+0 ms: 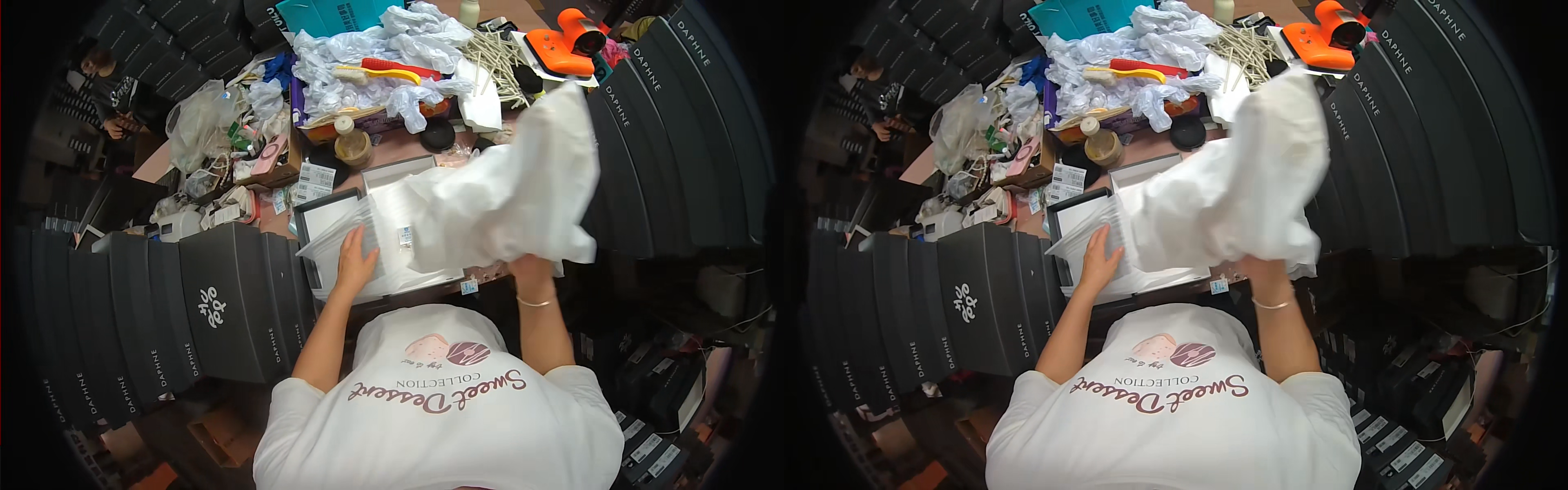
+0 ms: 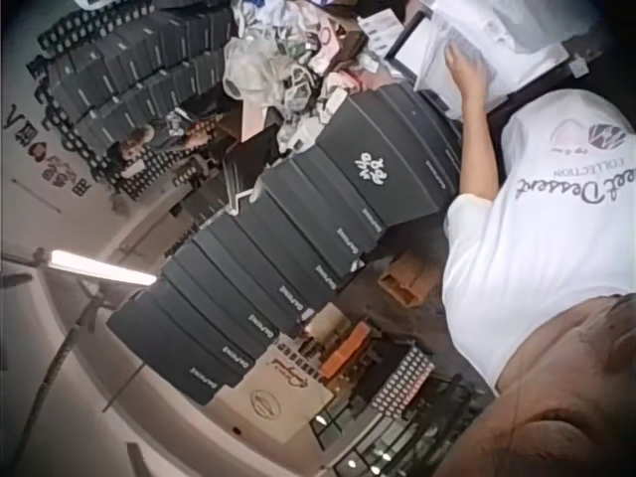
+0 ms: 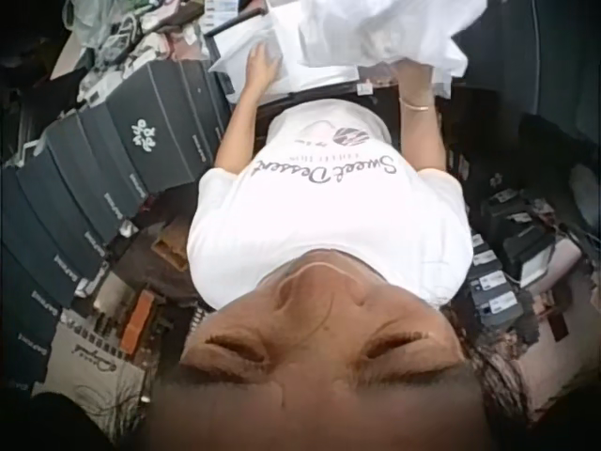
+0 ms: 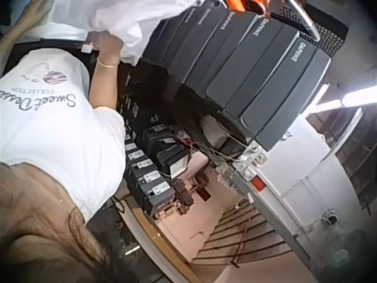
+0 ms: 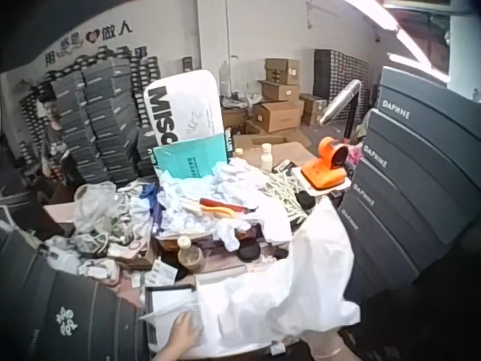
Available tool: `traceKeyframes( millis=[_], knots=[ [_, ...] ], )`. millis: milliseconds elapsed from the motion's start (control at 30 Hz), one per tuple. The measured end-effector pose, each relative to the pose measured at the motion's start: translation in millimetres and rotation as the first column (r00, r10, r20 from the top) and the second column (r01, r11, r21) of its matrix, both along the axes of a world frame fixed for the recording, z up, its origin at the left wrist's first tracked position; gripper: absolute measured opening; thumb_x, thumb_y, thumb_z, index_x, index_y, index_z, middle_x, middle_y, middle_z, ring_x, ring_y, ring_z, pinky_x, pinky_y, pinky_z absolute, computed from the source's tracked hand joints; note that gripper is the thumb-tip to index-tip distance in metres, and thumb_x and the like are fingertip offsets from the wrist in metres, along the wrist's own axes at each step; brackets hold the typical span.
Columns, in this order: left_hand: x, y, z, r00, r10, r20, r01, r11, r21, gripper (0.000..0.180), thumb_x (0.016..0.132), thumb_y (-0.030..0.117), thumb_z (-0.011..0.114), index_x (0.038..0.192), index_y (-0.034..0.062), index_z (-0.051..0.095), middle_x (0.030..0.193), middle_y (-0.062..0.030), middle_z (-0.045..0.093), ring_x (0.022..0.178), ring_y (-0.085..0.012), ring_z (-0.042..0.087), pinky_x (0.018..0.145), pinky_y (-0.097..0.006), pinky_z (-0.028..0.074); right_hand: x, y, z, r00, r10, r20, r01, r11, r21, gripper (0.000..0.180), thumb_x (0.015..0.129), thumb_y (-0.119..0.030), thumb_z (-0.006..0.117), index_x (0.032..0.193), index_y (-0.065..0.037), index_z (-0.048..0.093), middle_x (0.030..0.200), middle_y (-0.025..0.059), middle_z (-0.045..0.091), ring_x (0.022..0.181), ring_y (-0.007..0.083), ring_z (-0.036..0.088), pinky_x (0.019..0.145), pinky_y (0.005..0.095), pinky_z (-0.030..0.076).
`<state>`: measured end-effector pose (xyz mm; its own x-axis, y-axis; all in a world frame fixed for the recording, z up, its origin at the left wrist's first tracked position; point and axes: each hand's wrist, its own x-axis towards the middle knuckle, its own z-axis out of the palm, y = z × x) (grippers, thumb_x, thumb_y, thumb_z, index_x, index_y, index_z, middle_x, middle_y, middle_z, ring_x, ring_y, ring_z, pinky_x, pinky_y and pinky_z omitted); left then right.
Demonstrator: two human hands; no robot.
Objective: Cleaning high-heeled shoes with a brush and packing them into boxes with wrapping paper and silica gel packets.
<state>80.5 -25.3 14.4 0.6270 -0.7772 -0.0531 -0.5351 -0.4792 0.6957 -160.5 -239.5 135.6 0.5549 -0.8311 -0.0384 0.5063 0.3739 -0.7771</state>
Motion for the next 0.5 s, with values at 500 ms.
traceKeyframes(
  millis=[500],
  knots=[
    [-1.2, 107.8, -32.4, 0.471, 0.461, -0.752, -0.684, 0.729, 0.018, 0.053, 0.084, 0.021, 0.067, 0.128, 0.0005, 0.046, 0.128, -0.0201, 0.047, 0.115, -0.0309, 0.051, 0.093, -0.038, 0.043, 89.5, 69.5, -146.8, 0.388, -0.249, -0.888, -0.879, 0.191, -0.437, 0.035, 0.079, -0.016, 0.061, 0.111, -0.004, 0.051, 0.094, 0.0141, 0.056, 0.089, 0.0333, 0.057, 0.072, 0.0447, 0.050]
  ],
)
